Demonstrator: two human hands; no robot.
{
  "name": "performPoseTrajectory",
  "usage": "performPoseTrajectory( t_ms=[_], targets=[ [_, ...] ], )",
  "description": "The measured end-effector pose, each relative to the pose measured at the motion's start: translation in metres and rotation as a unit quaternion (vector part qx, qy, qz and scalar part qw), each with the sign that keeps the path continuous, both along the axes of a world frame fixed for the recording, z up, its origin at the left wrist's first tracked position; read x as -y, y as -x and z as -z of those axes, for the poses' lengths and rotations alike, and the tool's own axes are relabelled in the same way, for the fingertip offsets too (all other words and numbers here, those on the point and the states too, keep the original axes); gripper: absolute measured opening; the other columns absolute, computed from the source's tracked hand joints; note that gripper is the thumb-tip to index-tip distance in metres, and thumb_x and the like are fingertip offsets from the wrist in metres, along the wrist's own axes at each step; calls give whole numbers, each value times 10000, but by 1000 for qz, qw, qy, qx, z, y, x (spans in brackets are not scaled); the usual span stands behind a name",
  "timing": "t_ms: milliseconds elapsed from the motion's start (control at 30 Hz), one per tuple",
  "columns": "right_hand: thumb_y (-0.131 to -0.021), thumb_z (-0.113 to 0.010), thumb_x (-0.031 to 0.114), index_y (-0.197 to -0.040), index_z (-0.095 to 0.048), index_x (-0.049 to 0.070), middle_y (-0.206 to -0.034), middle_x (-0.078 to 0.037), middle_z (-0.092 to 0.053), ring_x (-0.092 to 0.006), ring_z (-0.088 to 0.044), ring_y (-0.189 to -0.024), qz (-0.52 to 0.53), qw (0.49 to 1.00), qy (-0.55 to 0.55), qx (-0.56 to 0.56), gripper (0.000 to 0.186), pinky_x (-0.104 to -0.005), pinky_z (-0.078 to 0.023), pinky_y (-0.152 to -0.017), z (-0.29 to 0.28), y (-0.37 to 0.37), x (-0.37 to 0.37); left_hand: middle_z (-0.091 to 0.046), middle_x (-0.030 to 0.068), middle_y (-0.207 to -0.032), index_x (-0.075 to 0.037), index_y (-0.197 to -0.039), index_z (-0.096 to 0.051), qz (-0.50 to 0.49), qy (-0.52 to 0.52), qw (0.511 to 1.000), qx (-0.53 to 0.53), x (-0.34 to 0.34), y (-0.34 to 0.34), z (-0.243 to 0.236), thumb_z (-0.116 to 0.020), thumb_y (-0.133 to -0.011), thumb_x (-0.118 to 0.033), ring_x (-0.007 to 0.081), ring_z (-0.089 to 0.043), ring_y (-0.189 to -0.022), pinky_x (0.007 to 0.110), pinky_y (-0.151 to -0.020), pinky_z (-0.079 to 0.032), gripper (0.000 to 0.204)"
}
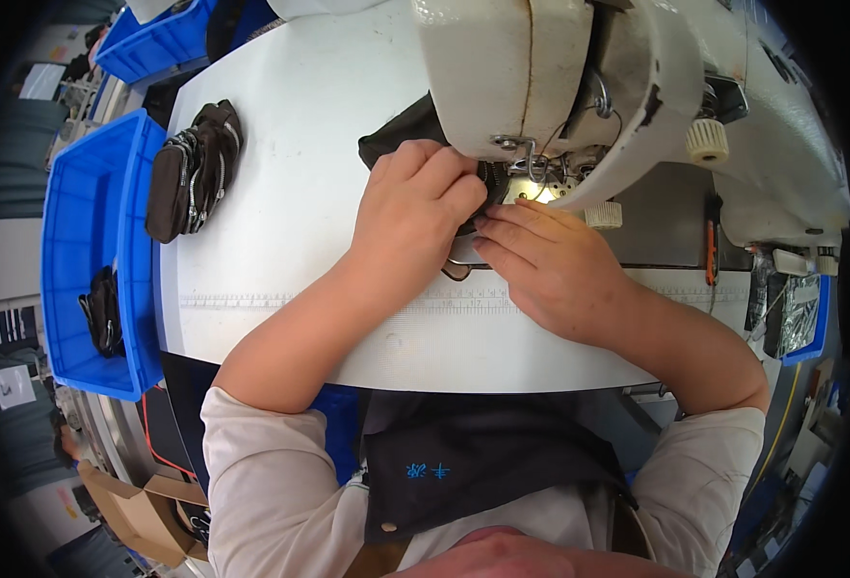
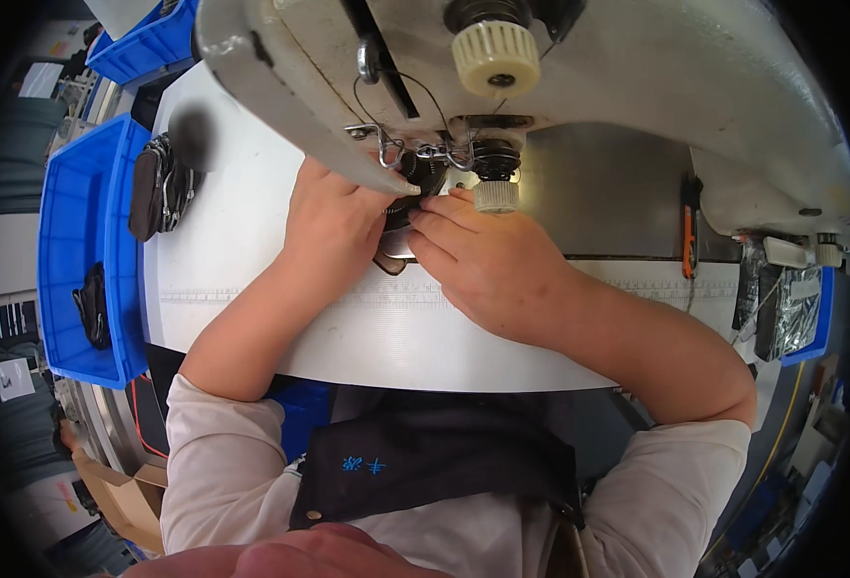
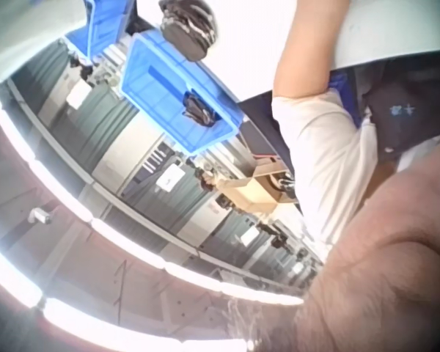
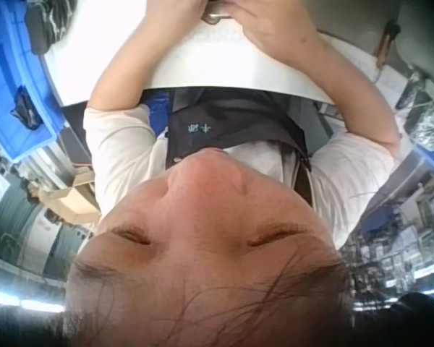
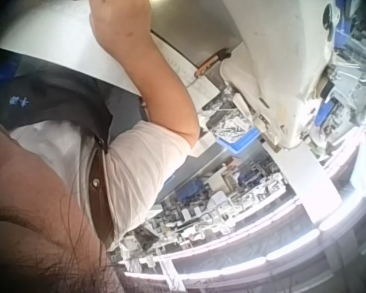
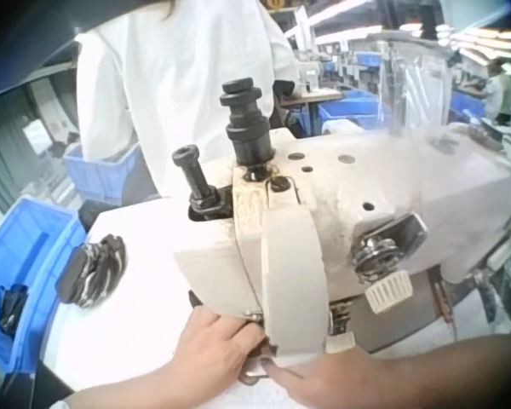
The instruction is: The person sews a zipper onto a small black pouch using an industrial sewing machine. They guide the pouch under the needle, stitch along the zipper edge, and then place the finished pouch into a blue bin.
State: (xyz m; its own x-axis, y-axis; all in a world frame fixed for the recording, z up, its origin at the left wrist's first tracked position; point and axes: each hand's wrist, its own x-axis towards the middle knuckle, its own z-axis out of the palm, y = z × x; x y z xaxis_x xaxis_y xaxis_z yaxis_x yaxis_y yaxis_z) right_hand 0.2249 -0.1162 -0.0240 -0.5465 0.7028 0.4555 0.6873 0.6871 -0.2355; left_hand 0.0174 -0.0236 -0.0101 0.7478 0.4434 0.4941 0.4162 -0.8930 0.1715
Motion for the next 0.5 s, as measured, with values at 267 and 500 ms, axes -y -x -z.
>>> performPoseTrajectory(
  t_ms=[267, 500],
  targets=[
    [-751, -717, 48, -1113, -729, -7, -1145, -113, -695, -274, -658, -1167, -3, 1000, -1, 2, 366, -397, -553, -908, -1, -3, 3, -729, 22, -1096, -123, -1003, -730, 35, 111, 993, -27, -11, 2, 11, -753, -772, -142, 253, -598, -1131, 436, -975, -426, 232],
    [-777, -720, 81, -1116, -721, -5, -1154, -102, -689, -259, -652, -1160, -3, 1000, -15, -3, 349, -375, -551, -854, 3, -2, 5, -762, 44, -1029, -106, -1008, -773, 4, 197, 979, 48, -10, -7, 11, -809, -862, -188, 291, -627, -1026, 425, -953, -438, 171]
  ],
)
